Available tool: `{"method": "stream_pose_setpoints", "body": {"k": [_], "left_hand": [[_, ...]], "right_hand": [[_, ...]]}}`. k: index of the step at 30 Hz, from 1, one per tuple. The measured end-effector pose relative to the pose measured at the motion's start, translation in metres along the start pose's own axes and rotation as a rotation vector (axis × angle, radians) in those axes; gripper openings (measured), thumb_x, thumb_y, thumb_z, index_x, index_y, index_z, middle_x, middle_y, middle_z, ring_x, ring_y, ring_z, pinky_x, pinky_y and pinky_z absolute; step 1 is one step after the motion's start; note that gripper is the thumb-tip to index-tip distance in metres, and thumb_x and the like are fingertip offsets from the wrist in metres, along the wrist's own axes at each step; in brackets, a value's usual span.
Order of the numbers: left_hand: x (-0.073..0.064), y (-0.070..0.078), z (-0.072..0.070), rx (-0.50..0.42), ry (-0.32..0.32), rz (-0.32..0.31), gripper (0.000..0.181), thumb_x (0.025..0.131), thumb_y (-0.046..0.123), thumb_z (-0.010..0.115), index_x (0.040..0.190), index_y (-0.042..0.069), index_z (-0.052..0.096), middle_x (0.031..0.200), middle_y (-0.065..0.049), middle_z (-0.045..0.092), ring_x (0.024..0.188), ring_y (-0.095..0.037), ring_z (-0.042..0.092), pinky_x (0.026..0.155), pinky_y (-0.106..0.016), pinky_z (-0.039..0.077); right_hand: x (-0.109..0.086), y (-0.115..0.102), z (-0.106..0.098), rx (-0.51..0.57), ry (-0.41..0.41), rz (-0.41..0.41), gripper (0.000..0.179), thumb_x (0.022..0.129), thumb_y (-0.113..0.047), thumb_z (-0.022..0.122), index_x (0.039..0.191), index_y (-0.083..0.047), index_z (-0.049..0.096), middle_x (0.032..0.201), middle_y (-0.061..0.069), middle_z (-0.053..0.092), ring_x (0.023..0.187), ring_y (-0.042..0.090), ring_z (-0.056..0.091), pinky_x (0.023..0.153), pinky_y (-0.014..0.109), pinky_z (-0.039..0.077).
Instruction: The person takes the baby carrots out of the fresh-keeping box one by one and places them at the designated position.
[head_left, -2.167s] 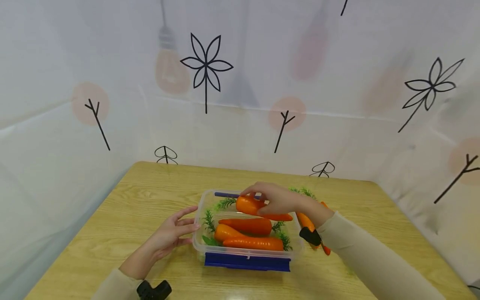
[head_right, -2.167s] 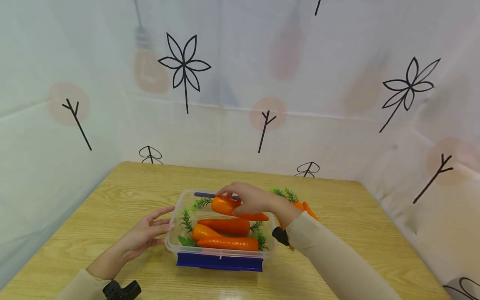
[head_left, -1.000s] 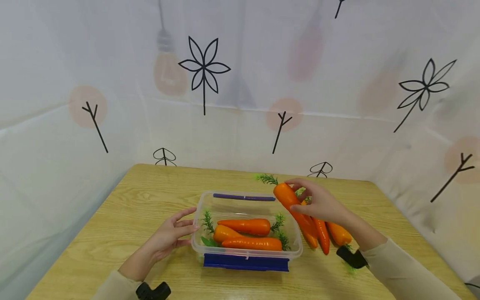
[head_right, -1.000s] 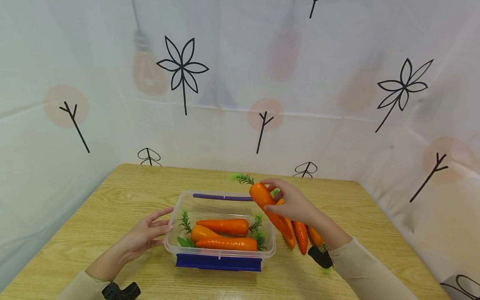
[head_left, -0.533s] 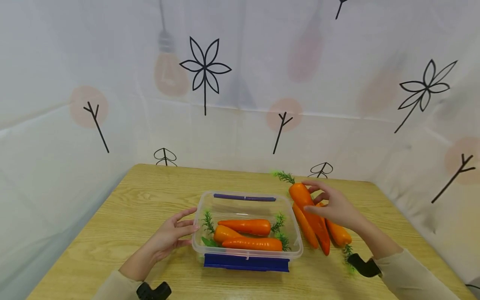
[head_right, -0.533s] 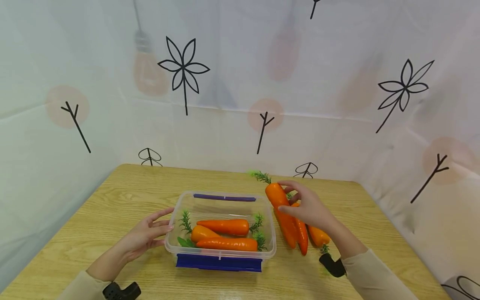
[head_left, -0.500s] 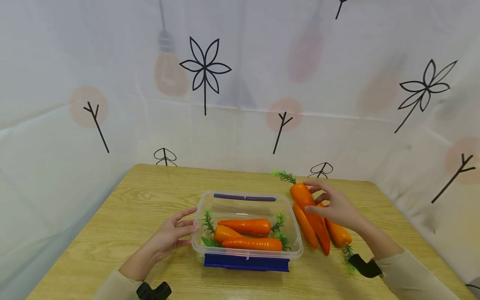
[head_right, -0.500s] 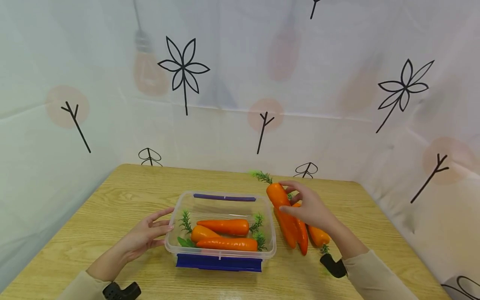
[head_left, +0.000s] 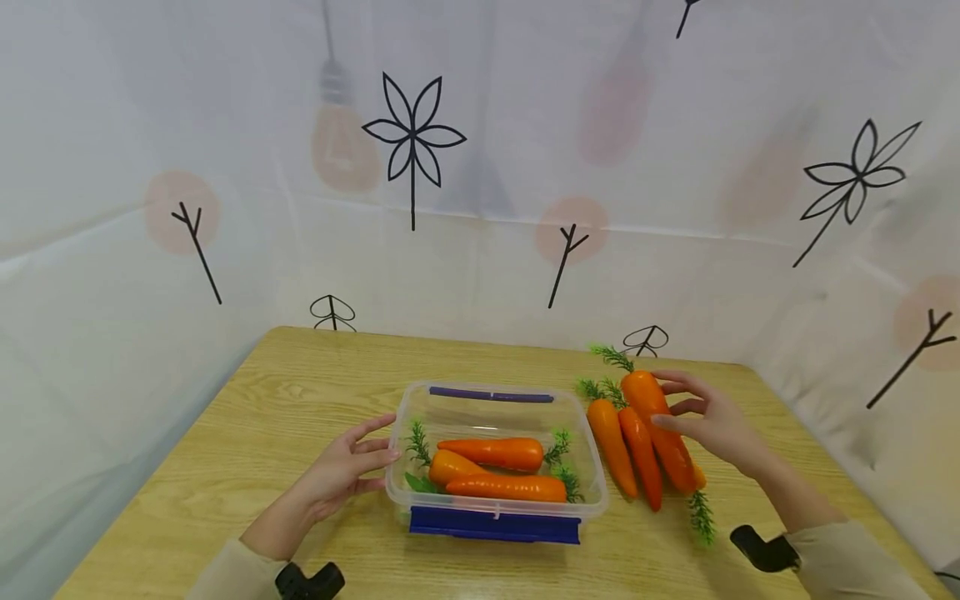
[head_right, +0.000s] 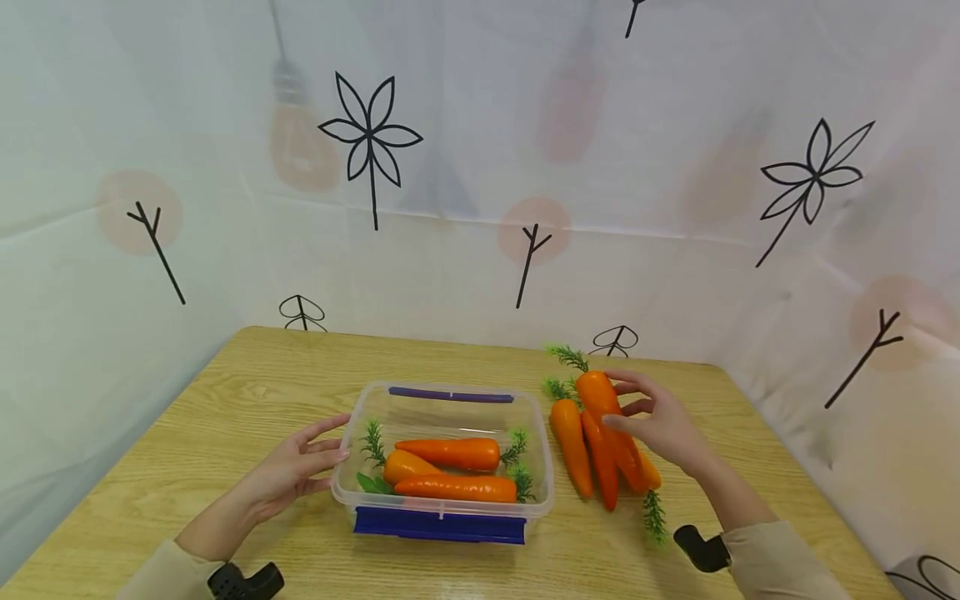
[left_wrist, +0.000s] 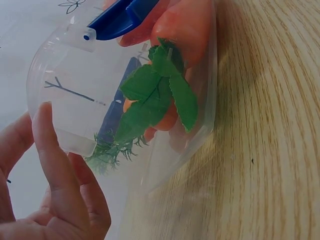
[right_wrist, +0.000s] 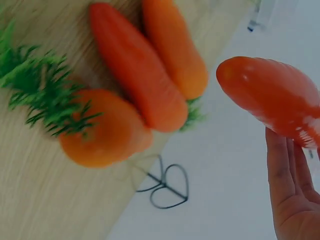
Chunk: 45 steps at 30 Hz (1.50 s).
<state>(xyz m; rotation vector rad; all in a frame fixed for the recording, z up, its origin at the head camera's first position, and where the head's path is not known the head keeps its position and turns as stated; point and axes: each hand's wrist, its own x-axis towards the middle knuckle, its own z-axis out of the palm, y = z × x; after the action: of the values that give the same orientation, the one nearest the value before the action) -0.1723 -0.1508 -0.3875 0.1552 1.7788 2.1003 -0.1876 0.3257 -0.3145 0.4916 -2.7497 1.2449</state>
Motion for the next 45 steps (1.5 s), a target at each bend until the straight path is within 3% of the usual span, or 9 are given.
{"method": "stream_pose_setpoints", "body": {"k": [11, 17, 25, 36, 45], "left_hand": [[0.001, 0.0, -0.001, -0.017, -0.001, -0.004, 0.07, 0.088, 0.011, 0.064, 0.146, 0.005, 0.025, 0.118, -0.017, 0.052, 0.09, -0.021, 0.062, 0.065, -0.025, 0.054], [-0.001, 0.003, 0.0, -0.017, 0.002, -0.005, 0.07, 0.089, 0.01, 0.064, 0.146, 0.005, 0.024, 0.119, -0.018, 0.052, 0.092, -0.023, 0.062, 0.066, -0.025, 0.054], [-0.001, 0.002, 0.0, -0.013, 0.006, -0.006, 0.07, 0.089, 0.01, 0.064, 0.146, 0.004, 0.024, 0.121, -0.019, 0.051, 0.092, -0.023, 0.062, 0.065, -0.024, 0.054], [0.002, -0.001, 0.0, -0.016, 0.0, -0.002, 0.068, 0.089, 0.009, 0.062, 0.145, 0.004, 0.025, 0.123, -0.02, 0.05, 0.097, -0.024, 0.06, 0.066, -0.025, 0.054], [0.001, 0.0, 0.001, -0.027, 0.006, -0.003, 0.068, 0.089, 0.008, 0.063, 0.145, 0.004, 0.025, 0.12, -0.018, 0.052, 0.094, -0.021, 0.06, 0.064, -0.024, 0.054]], "right_hand": [[-0.008, 0.046, -0.022, 0.101, -0.04, 0.083, 0.059, 0.09, -0.015, 0.063, 0.14, 0.0, 0.034, 0.127, 0.029, 0.04, 0.089, 0.004, 0.06, 0.069, 0.035, 0.054], [-0.009, 0.068, -0.034, 0.105, -0.066, 0.138, 0.062, 0.092, -0.017, 0.06, 0.141, 0.004, 0.029, 0.129, 0.034, 0.035, 0.089, 0.001, 0.058, 0.07, 0.035, 0.054], [-0.006, 0.091, -0.036, 0.148, -0.089, 0.18, 0.064, 0.091, -0.013, 0.061, 0.139, 0.012, 0.026, 0.126, 0.038, 0.037, 0.087, 0.013, 0.063, 0.07, 0.035, 0.055], [-0.003, 0.117, -0.023, 0.186, -0.157, 0.278, 0.069, 0.091, -0.014, 0.061, 0.14, 0.015, 0.02, 0.127, 0.041, 0.035, 0.099, 0.034, 0.058, 0.074, 0.04, 0.054], [-0.002, 0.121, -0.017, 0.154, -0.158, 0.316, 0.069, 0.09, -0.017, 0.063, 0.137, 0.016, 0.024, 0.124, 0.042, 0.037, 0.097, 0.036, 0.059, 0.073, 0.04, 0.054]]}}
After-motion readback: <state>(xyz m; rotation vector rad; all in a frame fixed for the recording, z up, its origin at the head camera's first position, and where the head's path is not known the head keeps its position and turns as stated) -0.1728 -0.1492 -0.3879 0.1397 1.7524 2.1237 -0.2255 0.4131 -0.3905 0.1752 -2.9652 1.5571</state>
